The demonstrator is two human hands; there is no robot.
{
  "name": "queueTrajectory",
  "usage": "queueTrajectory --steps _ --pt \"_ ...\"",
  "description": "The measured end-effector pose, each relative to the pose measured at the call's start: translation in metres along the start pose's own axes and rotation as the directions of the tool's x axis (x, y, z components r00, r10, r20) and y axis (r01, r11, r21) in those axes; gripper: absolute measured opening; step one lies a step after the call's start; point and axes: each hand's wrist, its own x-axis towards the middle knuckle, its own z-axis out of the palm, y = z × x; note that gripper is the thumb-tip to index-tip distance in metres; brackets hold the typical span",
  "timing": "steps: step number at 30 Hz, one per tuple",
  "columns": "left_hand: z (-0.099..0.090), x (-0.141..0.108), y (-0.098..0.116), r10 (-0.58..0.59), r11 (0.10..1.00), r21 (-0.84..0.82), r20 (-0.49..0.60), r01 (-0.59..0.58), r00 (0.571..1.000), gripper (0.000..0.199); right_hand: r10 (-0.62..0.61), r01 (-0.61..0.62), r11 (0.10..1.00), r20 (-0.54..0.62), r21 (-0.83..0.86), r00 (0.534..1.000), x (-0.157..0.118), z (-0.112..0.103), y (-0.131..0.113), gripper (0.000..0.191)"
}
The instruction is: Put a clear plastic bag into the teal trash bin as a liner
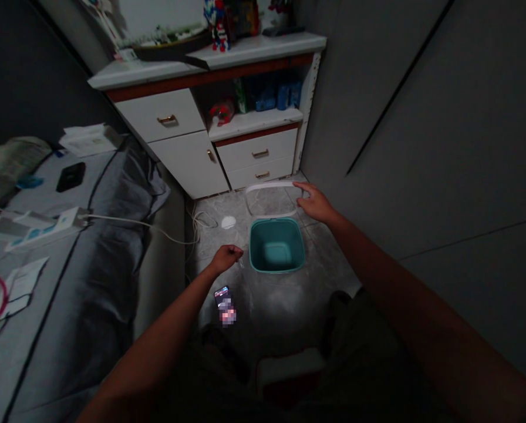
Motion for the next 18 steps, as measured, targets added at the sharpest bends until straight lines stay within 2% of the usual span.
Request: queueTrajectory --steps 3,8,11,13,14,16,17,18 --pt "-0.001 -0.002 -0.001 0.014 1.0 -0.001 0.005 -0.014 1.0 0.032 -0.016 0.015 0.996 -0.012 -0.086 1.0 0.003 0.002 0.008 0.074" --pt "-0.001 -0.003 -0.003 0.031 0.999 0.009 0.016 -0.031 0.999 0.027 0.039 -0.037 0.995 0.021 -0.095 0.999 0.0 0.0 0.012 0.079" --pt "0.0 -0.004 -0.003 0.043 0.999 0.017 0.025 -0.044 0.999 0.024 0.006 -0.007 0.995 -0.011 -0.104 1.0 -0.004 -0.004 0.012 0.075" --pt "0.0 -0.005 -0.002 0.046 0.999 0.014 0.026 -0.046 0.999 0.023 -0.012 0.007 0.989 -0.033 -0.147 0.999 -0.011 -0.007 0.013 0.066" --pt "0.001 -0.006 -0.001 0.047 0.999 0.012 0.026 -0.047 0.999 0.024 -0.002 -0.001 0.982 -0.014 -0.187 1.0 -0.016 -0.008 0.013 0.059" --pt "0.002 -0.009 0.0 0.047 0.999 0.003 0.029 -0.047 0.998 0.026 0.099 -0.058 0.948 0.118 -0.312 0.988 -0.032 -0.008 0.015 0.043" --pt "0.002 -0.01 0.001 0.047 0.999 -0.002 0.034 -0.047 0.998 0.027 0.195 -0.097 0.915 0.221 -0.391 0.956 -0.042 -0.007 0.017 0.035" --pt "0.002 -0.012 0.002 0.047 0.999 -0.007 0.041 -0.047 0.998 0.029 0.314 -0.132 0.871 0.33 -0.472 0.89 -0.054 -0.005 0.02 0.031"
